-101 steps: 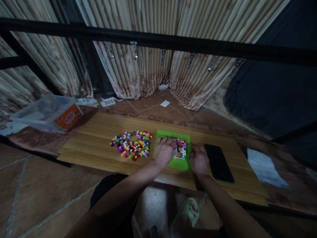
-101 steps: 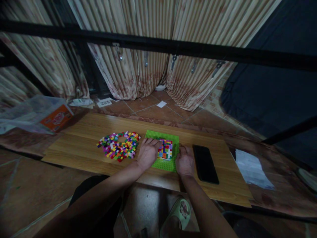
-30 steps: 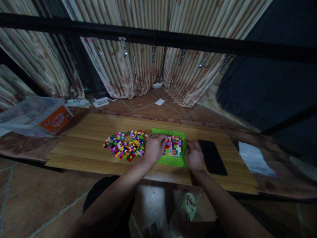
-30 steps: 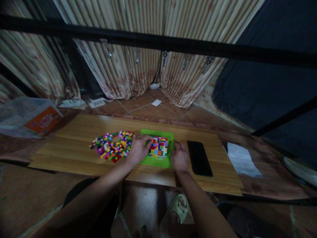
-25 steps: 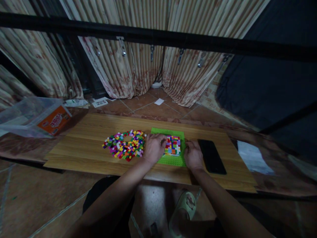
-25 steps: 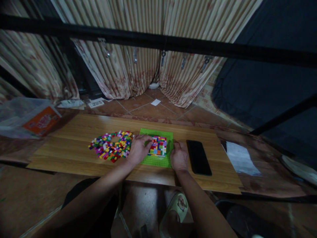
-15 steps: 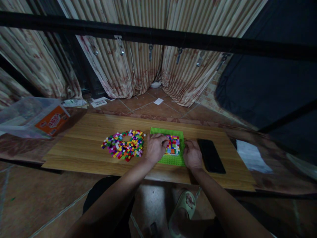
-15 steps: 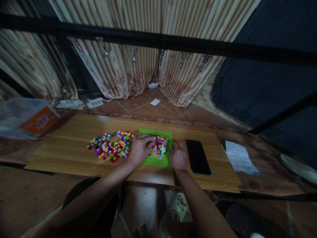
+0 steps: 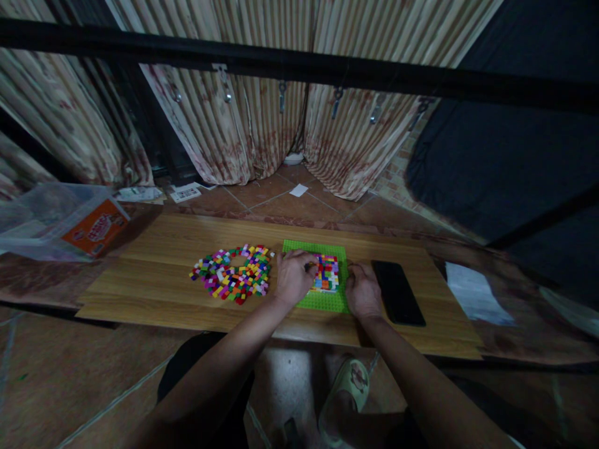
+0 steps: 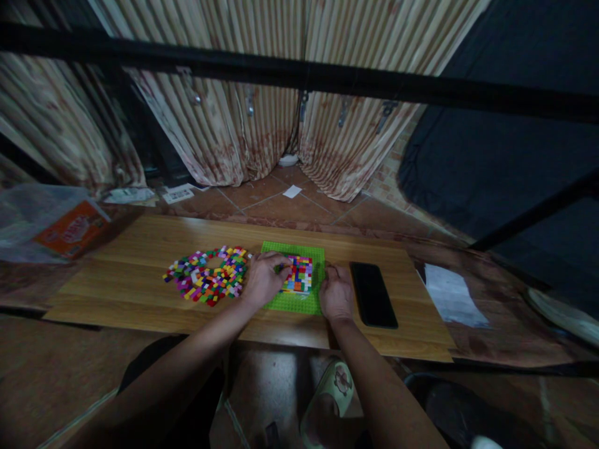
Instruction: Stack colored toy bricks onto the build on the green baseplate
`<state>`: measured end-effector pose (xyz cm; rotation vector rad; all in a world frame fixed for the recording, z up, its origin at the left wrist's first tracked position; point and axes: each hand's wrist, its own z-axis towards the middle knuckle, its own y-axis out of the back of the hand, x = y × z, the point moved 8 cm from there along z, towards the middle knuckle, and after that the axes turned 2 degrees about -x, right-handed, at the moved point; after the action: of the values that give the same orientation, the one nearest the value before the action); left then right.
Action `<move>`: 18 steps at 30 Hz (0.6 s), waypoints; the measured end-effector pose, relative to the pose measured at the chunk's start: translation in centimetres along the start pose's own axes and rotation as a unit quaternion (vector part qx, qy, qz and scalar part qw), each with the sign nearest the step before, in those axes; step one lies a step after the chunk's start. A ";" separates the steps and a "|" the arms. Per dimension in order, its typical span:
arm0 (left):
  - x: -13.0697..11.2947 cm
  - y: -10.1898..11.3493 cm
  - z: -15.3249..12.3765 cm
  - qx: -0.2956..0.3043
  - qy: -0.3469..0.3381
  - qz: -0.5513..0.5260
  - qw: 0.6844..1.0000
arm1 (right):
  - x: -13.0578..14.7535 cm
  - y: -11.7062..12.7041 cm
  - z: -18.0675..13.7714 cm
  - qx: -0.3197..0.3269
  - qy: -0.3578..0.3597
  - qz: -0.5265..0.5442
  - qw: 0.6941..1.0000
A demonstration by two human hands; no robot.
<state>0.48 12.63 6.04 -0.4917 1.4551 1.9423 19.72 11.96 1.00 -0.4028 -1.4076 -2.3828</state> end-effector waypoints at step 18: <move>-1.0 0.1 -0.6 0.013 -0.017 0.048 0.999 | 0.2 0.3 0.0 -0.006 0.004 -0.001 1.000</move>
<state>1.09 11.80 6.63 -0.3814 1.5072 1.9937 19.63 11.77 1.27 -0.3946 -1.3919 -2.3919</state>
